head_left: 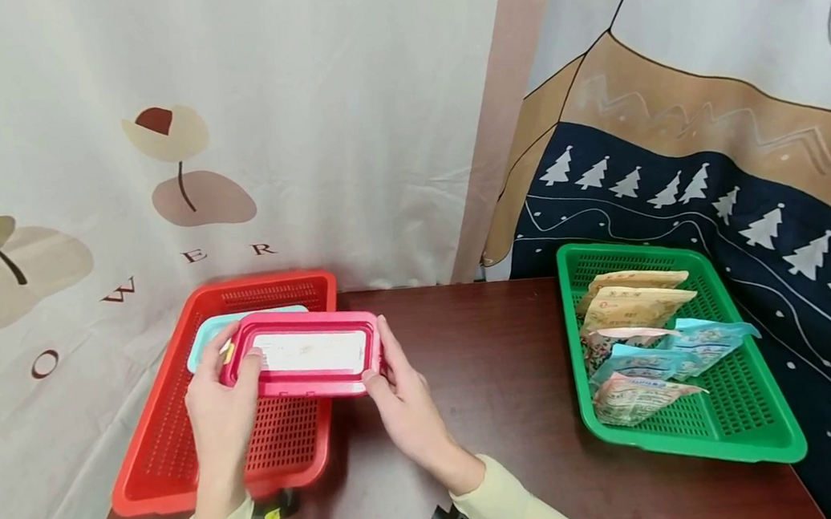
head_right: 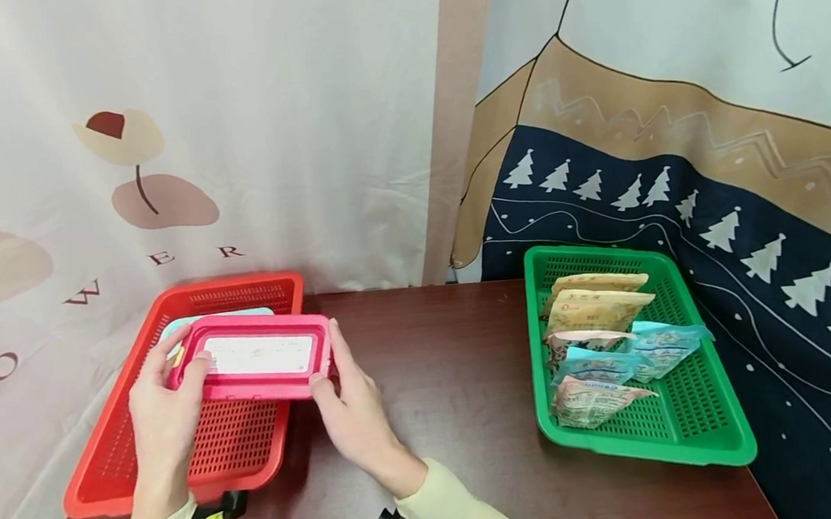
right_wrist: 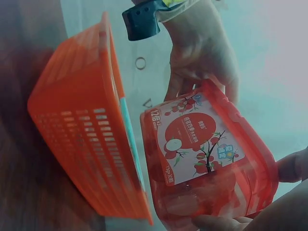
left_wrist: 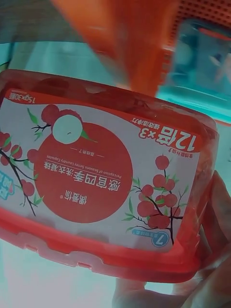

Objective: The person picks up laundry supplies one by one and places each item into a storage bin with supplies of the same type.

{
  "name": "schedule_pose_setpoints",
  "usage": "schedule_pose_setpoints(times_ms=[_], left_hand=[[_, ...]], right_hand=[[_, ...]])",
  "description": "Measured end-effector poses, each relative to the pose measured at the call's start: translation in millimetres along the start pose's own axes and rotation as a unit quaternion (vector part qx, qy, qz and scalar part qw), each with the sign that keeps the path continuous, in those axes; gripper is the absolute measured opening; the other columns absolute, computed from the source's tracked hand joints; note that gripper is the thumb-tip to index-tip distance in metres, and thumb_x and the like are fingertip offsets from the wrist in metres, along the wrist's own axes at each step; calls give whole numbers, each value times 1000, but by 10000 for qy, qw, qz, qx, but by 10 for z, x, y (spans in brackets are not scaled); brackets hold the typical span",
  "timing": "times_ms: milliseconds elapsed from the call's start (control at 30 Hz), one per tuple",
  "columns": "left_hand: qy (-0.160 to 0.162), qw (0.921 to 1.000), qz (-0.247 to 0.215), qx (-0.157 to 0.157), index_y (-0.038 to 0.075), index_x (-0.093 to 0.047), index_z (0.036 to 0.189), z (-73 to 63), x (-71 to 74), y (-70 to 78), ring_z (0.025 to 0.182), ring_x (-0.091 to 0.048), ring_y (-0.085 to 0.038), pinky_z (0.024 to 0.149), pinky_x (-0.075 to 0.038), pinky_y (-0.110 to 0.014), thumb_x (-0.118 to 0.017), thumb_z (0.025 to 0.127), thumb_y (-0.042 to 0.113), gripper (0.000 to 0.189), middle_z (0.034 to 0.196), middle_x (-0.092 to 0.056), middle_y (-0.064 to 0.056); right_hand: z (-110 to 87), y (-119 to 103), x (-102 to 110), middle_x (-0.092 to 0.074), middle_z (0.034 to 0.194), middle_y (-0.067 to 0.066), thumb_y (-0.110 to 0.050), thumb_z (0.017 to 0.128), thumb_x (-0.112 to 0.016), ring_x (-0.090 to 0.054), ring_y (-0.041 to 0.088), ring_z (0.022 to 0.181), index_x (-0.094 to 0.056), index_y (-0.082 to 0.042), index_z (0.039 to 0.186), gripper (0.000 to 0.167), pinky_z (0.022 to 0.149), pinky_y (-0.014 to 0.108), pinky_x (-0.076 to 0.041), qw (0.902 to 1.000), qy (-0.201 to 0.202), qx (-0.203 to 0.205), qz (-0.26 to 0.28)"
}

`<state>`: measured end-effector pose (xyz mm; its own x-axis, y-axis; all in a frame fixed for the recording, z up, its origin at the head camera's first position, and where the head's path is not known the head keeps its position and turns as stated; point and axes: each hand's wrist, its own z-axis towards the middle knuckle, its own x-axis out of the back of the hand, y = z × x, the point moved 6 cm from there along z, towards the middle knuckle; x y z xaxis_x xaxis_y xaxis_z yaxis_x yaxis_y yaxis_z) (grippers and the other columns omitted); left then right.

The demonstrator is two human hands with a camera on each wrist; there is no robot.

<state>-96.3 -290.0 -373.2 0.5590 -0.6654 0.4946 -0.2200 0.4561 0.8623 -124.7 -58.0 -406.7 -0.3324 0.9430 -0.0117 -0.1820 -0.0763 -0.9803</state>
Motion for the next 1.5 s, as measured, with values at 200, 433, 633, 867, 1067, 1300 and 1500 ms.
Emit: schedule_pose_setpoints(times_ms=[200, 433, 633, 867, 1067, 1300, 1500], left_hand=[[-95, 9989, 376, 282, 28, -47, 156, 93, 173, -139, 105, -60, -26, 61, -45, -7, -62, 101, 38, 57, 139, -61, -17], [-117, 9973, 568, 445, 26, -44, 158, 190, 337, -273, 109, -55, -24, 61, -42, -7, -61, 101, 38, 61, 144, -57, -17], [-62, 9944, 669, 811, 27, -39, 160, 262, 500, -439, 105, -55, -24, 57, -42, -8, -60, 101, 38, 64, 149, -53, -18], [-11, 9901, 819, 1137, 22, -36, 162, 300, 629, -621, 92, -59, -20, 52, -43, -11, -60, 100, 38, 67, 145, -54, -24], [0, 9843, 1074, 1401, 18, -28, 164, 345, 714, -735, 118, -54, -43, 50, -44, -16, -58, 101, 39, 73, 152, -46, -28], [-192, 9787, 1457, 1435, 12, -25, 164, 374, 715, -838, 121, -52, -49, 70, -61, -53, -57, 102, 40, 76, 150, -44, -33], [-437, 9744, 1518, 1599, 8, -20, 165, 392, 694, -962, 122, -48, -51, 87, -53, -64, -58, 102, 42, 81, 153, -38, -33]], right_hand=[[64, 16, -194, -36, 165, -1, -9, 103, -54, -50, 17, 140, -23, -18, 166, 70, 108, 28, -44, 9998, -186, 91, 49], [89, 22, -392, -33, 166, -2, -12, 103, -55, -49, 11, 139, -21, -19, 166, 72, 107, 24, -42, 9992, -385, 65, -115], [100, 13, -584, -33, 166, -5, -17, 104, -57, -57, 3, 125, -19, -23, 167, 73, 99, 19, -48, 9978, -661, 21, -82], [93, 53, -750, -39, 162, -4, -21, 105, -59, -60, 0, 104, -21, -27, 166, 72, 84, 17, -54, 9961, -844, -115, -213], [114, 84, -883, -35, 165, -3, -28, 106, -57, -45, 3, 137, -22, -23, 166, 70, 109, 24, -42, 9930, -893, -184, -747], [134, 186, -974, -35, 165, -2, -29, 105, -58, -38, 7, 145, -23, -17, 166, 72, 114, 30, -39, 9876, -938, -426, -1184], [168, 272, -1068, -32, 166, -5, -24, 102, -61, -38, 4, 142, -21, -14, 166, 77, 113, 29, -40, 9852, -1016, -824, -1110]])
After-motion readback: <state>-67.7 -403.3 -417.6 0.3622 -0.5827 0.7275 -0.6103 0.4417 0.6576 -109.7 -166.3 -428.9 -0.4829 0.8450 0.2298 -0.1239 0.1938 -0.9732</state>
